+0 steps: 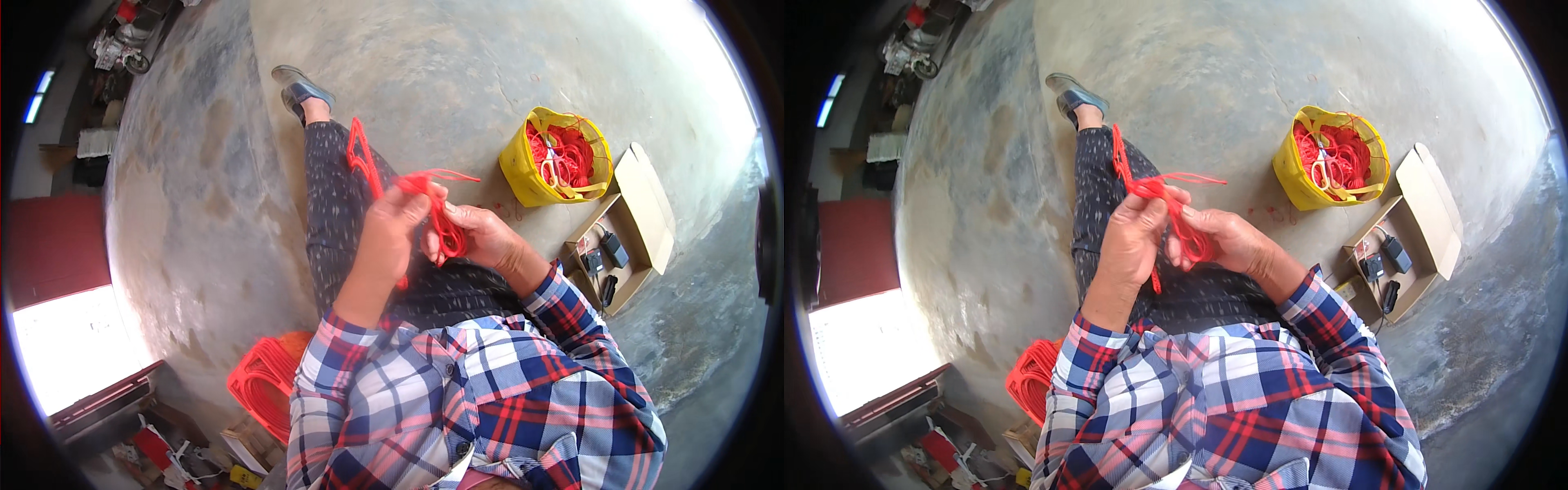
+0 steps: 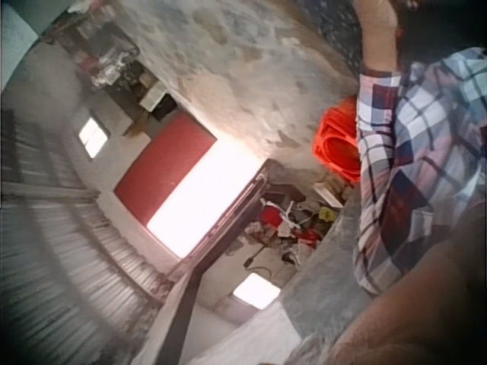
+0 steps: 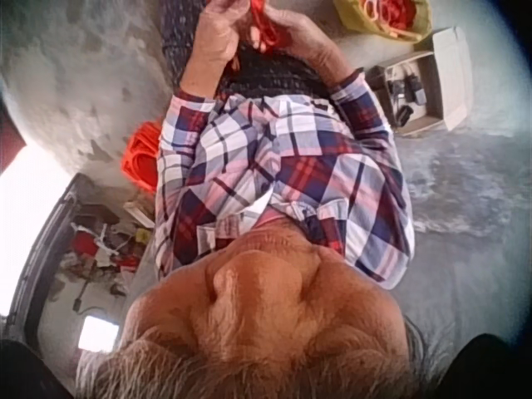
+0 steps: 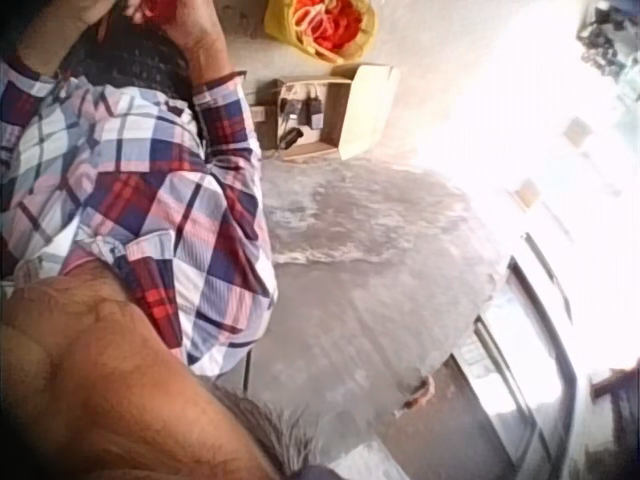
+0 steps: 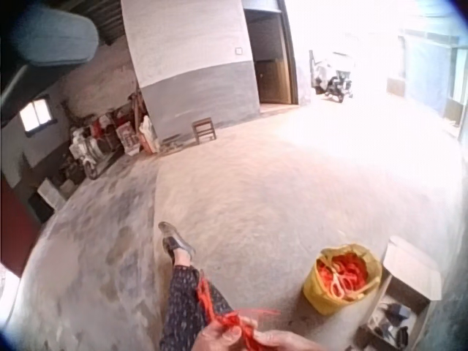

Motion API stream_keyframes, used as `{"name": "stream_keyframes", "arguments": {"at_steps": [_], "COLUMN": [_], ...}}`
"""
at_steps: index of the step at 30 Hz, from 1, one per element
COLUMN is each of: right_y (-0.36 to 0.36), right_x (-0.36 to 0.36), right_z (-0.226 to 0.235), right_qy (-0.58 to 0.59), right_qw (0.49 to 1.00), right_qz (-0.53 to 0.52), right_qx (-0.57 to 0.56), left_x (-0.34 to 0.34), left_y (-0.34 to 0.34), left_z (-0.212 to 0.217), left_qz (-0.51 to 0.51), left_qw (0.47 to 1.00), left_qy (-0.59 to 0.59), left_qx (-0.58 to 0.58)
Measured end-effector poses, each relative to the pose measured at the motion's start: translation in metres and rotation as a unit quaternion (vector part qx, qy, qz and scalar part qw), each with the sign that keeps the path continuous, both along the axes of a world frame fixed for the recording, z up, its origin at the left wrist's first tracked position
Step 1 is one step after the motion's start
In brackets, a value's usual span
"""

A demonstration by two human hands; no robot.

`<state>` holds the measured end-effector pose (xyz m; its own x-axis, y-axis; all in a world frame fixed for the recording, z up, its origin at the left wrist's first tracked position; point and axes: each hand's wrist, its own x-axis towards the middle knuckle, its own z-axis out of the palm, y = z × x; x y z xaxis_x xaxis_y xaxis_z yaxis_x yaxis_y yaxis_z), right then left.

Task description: The person wraps red cord around a red plastic frame by hand, cuts the cord with shears, and ties knots. After finishing the first frame, they repeat the process on a larger red plastic frame and place it into a yellow bag.

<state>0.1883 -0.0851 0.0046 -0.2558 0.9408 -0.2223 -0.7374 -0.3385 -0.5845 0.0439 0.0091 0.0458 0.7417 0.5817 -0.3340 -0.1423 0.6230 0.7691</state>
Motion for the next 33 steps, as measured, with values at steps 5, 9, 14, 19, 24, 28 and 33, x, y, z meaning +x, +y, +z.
{"name": "stream_keyframes", "arguments": {"at_steps": [5, 9, 14, 19, 24, 28, 33], "right_y": [-0.006, -0.007, -0.014, -0.033, -0.091, -0.098, -0.075], "right_x": [0.016, 0.023, 0.069, 0.108, 0.088, 0.06, 0.095], "right_z": [-0.013, -0.005, -0.051, -0.119, -0.228, -0.204, -0.117], "right_qy": [0.05, -0.047, 0.057, -0.073, -0.186, -0.216, -0.436], "right_qw": [0.998, 0.998, 0.991, 0.954, 0.885, 0.867, 0.801], "right_qz": [0.025, -0.047, -0.117, -0.234, -0.206, -0.24, -0.371], "right_qx": [0.02, -0.022, 0.006, -0.171, -0.373, -0.381, -0.177], "left_x": [0.002, 0.001, -0.023, -0.048, -0.057, -0.057, -0.05], "left_y": [0.015, 0.02, 0.047, 0.046, 0.039, 0.032, 0.031], "left_z": [-0.007, -0.001, 0.02, 0.02, 0.006, 0.001, 0.002], "left_qz": [0.061, 0.116, 0.111, 0.126, 0.11, 0.086, 0.073], "left_qw": [0.986, 0.982, 0.986, 0.992, 0.994, 0.996, 0.972], "left_qy": [-0.13, -0.095, -0.119, -0.021, 0.019, 0.032, 0.199], "left_qx": [-0.089, -0.119, -0.025, 0.018, -0.009, 0.005, 0.104]}}
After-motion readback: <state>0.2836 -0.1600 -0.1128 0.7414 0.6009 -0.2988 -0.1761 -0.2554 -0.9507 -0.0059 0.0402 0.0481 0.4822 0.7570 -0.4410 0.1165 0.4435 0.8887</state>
